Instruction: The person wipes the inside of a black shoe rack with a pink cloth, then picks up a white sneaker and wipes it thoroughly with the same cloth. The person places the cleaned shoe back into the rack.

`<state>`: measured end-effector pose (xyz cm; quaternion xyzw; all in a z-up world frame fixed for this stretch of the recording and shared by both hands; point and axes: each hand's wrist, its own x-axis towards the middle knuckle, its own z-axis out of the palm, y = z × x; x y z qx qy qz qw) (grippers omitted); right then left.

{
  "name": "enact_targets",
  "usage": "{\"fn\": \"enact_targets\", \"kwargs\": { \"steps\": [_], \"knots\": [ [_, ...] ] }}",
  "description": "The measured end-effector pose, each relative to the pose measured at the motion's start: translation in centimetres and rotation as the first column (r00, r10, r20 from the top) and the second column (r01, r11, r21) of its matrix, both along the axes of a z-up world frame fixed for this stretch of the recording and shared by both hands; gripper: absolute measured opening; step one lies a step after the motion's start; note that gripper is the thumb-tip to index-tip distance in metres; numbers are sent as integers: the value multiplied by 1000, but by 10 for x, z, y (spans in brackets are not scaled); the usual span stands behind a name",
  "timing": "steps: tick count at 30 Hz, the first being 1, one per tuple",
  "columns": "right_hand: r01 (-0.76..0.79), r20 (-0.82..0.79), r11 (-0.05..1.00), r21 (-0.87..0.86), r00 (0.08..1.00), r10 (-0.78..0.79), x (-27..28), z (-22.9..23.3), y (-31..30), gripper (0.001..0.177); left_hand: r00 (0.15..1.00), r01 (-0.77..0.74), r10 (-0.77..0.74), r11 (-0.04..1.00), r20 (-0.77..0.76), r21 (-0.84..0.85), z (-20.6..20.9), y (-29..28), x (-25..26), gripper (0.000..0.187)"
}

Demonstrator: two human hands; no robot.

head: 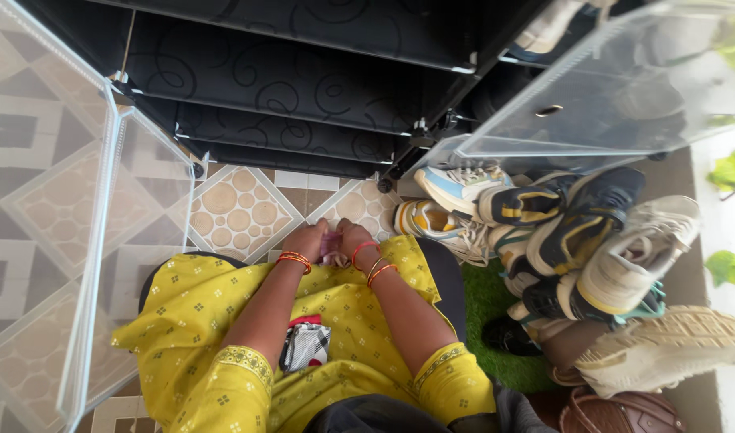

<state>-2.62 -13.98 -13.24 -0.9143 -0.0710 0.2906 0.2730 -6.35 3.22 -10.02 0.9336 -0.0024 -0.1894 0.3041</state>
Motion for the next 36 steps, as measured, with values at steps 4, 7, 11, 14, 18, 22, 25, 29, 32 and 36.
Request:
{"fn": "enact_targets", "kwargs": {
  "steps": [4, 7, 11, 14, 18, 22, 25, 29, 32, 36],
  "knots": [
    [-16, 216, 993, 115, 976, -9, 52, -38, 4, 16, 977, 65, -75, 996, 198, 57, -28, -1, 37, 16],
    [48, 612, 975, 215, 772, -173, 108, -45, 9, 17, 897, 11, -87, 985, 433, 175, -32, -7, 97, 26],
    [40, 533, 996, -78, 846, 8, 156, -31, 21, 28, 899, -44, -66, 970, 433, 240, -54, -15, 158, 32],
    [-54, 662, 988, -143, 737, 136, 177, -9, 31, 41, 931, -89, 9, 975, 365, 202, -84, -18, 180, 46],
    [-178, 435, 942, -283, 852, 292, 183, 6, 22, 44, 973, -31, -32, 965, 230, 261, -121, -19, 180, 54],
    [-312, 277, 778, -546, 809, 519, 173, -6, 20, 44, 974, 21, -94, 944, 208, 330, -117, -15, 175, 53],
    [-252, 475, 887, -387, 770, 426, 161, -21, 24, 53, 993, 27, -63, 942, 96, 334, -99, -15, 159, 48],
    [-186, 591, 928, -321, 726, 351, 118, -51, 14, 37, 985, 9, -76, 920, 156, 393, -79, -14, 126, 37],
    [-213, 455, 964, -161, 851, 264, 80, -62, 19, 21, 991, 2, -51, 926, 120, 378, -79, -14, 93, 35],
    [-233, 435, 962, 145, 888, 149, 57, -57, 36, 23, 973, -96, -3, 905, 231, 416, -74, -3, 65, 30]
  ]
}}
